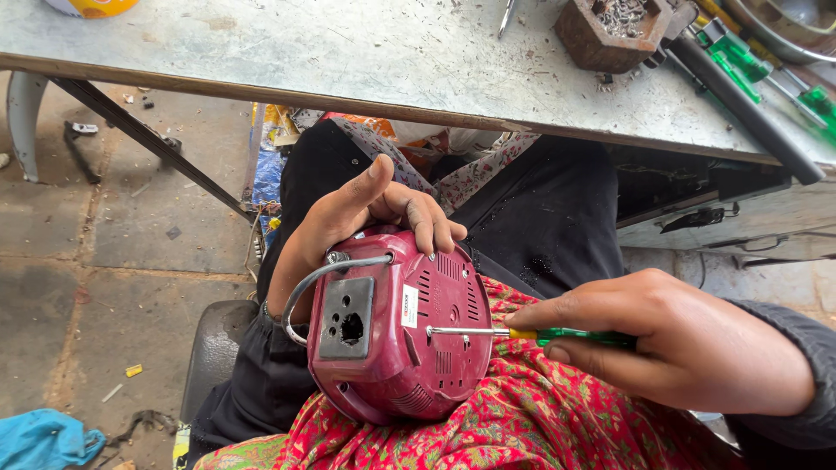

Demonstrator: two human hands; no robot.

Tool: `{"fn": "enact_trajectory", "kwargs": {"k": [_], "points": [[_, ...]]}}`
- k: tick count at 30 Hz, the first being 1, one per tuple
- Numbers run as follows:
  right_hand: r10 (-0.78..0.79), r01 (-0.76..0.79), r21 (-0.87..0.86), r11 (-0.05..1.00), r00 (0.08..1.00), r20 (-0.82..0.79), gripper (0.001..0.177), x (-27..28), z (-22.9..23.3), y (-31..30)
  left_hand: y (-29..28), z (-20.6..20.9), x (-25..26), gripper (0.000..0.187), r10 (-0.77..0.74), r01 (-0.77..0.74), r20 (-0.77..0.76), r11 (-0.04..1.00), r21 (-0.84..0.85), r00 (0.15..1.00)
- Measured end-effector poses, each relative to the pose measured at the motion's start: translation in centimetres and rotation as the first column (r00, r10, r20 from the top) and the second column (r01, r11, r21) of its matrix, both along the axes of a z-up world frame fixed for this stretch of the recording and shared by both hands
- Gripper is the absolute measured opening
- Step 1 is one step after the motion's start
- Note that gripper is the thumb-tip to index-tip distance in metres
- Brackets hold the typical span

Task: The person uses a screwdriver to remove screws from the bottom casing of a maroon electric motor. They hold the device on their lap while unscrewing the fasteners and then rotate the unit to inspect the casing.

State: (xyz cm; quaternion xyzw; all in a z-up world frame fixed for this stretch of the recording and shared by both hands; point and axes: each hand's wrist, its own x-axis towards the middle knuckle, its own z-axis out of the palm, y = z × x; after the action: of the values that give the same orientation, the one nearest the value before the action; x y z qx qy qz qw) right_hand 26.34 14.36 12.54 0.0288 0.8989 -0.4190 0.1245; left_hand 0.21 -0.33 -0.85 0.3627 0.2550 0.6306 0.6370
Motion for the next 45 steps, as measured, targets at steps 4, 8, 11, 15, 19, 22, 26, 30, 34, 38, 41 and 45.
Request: {"fn": "enact_trajectory", "kwargs": {"k": [4, 8, 11, 15, 19, 22, 26, 30, 34, 38, 41, 45], "points": [[-0.033, 0.023, 0.039, 0.999, 0.958, 0.284, 0.036, -0.7, 0.9, 0.6, 0.3, 0.8, 0.0, 0.079, -0.003, 0.004, -0.09, 1.0, 0.003, 0.996], [0.016, -0.108, 0.245, 0.963, 0.936, 0.351, 0.04, -0.9, 2.4, -0.3, 0.0, 1.8, 0.5, 0.077, -0.008, 0.006, -0.036, 0.998, -0.056, 0.999], [0.015, -0.156, 0.305, 0.94, 0.908, 0.418, 0.04, -1.7, 3.2, -0.9, -1.3, 2.8, 1.1, 0.076, 0.067, -0.07, -0.036, 0.991, -0.11, 0.997], [-0.11, -0.051, 0.247, 0.968, 0.794, 0.597, 0.039, -3.2, 3.5, -0.6, -1.1, 2.8, 1.0, 0.075, 0.073, -0.073, -0.006, 0.982, -0.175, 0.997], [0.004, -0.172, 0.345, 0.923, 0.899, 0.438, 0.043, -2.7, 3.4, -1.8, 0.1, 1.3, 0.5, 0.078, 0.0, 0.008, 0.068, 0.992, -0.125, 0.998], [-0.016, -0.224, 0.375, 0.899, 0.841, 0.541, 0.048, -2.6, 3.1, -1.8, 0.3, 0.7, 0.4, 0.076, -0.018, 0.033, 0.114, 0.991, -0.129, 0.993], [0.072, -0.35, 0.502, 0.791, 0.868, 0.491, 0.062, -1.6, 2.7, -2.1, -0.1, 0.9, 0.7, 0.073, 0.035, -0.021, 0.104, 0.991, -0.134, 0.994], [0.587, -0.447, 0.785, 0.428, 0.798, 0.134, 0.069, -1.2, 2.8, -2.5, -0.9, 1.0, 0.9, 0.068, 0.1, -0.061, 0.158, 0.97, -0.235, 0.982], [0.745, -0.352, 0.928, 0.126, 0.65, 0.146, 0.052, -2.4, 3.5, -2.7, 0.7, 0.0, 0.1, 0.076, 0.013, 0.008, 0.134, 0.989, -0.151, 0.991], [0.109, -0.594, 0.702, 0.393, 0.788, 0.606, 0.076, -3.8, 3.9, -3.1, 0.9, -0.6, 0.0, 0.079, -0.028, 0.067, 0.19, 0.977, -0.2, 0.981], [-0.168, -0.535, 0.586, 0.608, 0.635, 0.754, 0.053, -4.2, 3.7, -3.1, 1.1, -0.4, 0.0, 0.08, -0.033, 0.065, 0.152, 0.976, -0.21, 0.988], [0.143, -0.331, 0.514, 0.792, 0.918, 0.371, 0.034, -3.4, 3.1, -1.8, 0.4, -0.5, 0.0, 0.081, 0.007, 0.016, 0.126, 0.984, -0.179, 0.992]]}}
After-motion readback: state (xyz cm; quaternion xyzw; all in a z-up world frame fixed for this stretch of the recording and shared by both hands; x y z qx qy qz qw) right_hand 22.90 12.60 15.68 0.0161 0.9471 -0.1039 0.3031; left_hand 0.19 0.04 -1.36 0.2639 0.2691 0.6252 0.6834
